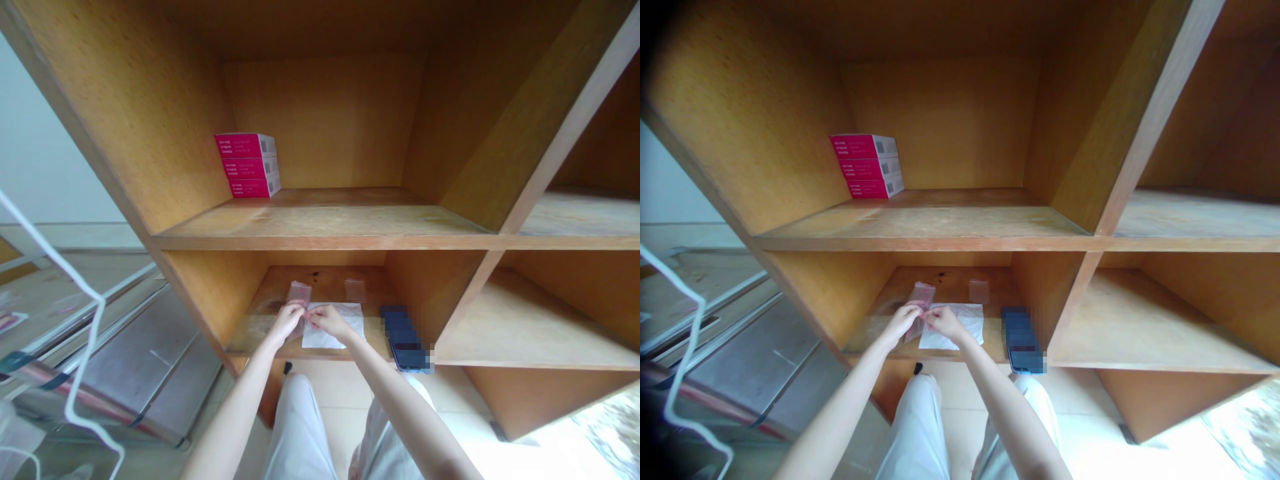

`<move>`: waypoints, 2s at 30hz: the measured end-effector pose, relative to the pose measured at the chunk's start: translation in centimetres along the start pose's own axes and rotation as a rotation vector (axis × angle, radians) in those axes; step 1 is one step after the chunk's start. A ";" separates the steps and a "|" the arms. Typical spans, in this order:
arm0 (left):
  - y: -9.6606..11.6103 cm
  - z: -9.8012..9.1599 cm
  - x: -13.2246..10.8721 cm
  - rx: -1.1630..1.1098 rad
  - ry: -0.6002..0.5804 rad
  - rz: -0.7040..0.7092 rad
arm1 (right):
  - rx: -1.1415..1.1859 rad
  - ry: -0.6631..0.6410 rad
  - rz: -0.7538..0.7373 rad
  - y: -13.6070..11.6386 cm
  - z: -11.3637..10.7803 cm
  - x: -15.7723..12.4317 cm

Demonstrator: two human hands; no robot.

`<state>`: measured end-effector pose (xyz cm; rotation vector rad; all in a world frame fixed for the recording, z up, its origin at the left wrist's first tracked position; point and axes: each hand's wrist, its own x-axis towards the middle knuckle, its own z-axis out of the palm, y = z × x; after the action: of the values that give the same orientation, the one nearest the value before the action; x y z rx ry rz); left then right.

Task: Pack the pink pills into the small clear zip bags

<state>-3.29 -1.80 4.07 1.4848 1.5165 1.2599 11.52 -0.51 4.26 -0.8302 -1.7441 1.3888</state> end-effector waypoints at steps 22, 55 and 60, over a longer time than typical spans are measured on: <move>1.4 -0.2 -1.0 0.548 0.037 0.095 | -0.307 0.048 0.040 0.8 0.8 0.6; 1.5 -0.6 -0.8 0.399 0.020 0.142 | -0.703 -0.140 -0.264 -0.2 0.2 2.5; 2.0 -0.6 -1.1 0.247 0.136 0.212 | -0.716 -0.036 -0.185 -1.5 -0.9 2.6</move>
<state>-2.98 -3.19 5.93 1.7895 1.6883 1.3571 10.94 1.84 6.24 -0.9725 -2.3164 0.6447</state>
